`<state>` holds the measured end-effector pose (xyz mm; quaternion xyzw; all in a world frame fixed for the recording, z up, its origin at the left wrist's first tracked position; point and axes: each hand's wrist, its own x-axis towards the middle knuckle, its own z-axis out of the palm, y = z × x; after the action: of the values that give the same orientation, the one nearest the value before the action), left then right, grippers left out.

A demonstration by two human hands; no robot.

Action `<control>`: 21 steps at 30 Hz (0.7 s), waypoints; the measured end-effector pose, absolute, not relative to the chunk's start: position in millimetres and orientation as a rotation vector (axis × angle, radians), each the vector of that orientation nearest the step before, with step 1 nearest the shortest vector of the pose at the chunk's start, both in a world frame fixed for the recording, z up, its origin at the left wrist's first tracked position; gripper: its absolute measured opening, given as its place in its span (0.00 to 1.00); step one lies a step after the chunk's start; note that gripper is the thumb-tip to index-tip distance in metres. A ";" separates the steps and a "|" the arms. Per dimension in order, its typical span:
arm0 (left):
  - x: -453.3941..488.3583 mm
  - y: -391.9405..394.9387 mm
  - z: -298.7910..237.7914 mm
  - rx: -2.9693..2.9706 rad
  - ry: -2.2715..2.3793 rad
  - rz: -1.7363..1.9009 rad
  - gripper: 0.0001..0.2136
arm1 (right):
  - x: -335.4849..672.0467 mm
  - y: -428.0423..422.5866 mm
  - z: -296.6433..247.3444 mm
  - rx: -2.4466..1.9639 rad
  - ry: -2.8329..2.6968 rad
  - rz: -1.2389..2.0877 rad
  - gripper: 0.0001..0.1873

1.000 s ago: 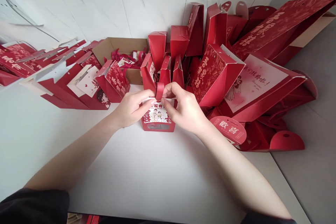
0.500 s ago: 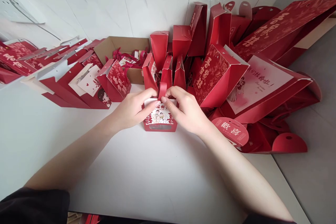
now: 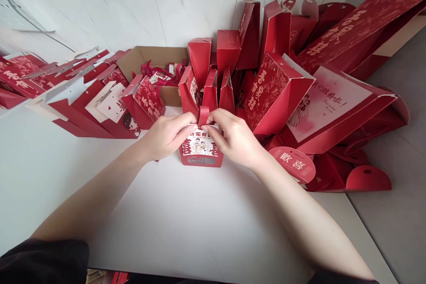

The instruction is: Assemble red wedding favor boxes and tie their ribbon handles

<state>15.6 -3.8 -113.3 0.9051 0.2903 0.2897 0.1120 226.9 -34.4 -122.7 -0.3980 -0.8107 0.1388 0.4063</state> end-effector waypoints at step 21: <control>16.3 -7.1 -113.2 2.552 0.963 0.793 0.07 | 230.0 -31.6 -120.7 -0.981 -1.972 0.615 0.07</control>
<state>16.3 -7.1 -113.2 0.8882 0.3352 0.2759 0.1502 230.0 -31.6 -120.7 -0.3902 -0.7849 0.2446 0.4145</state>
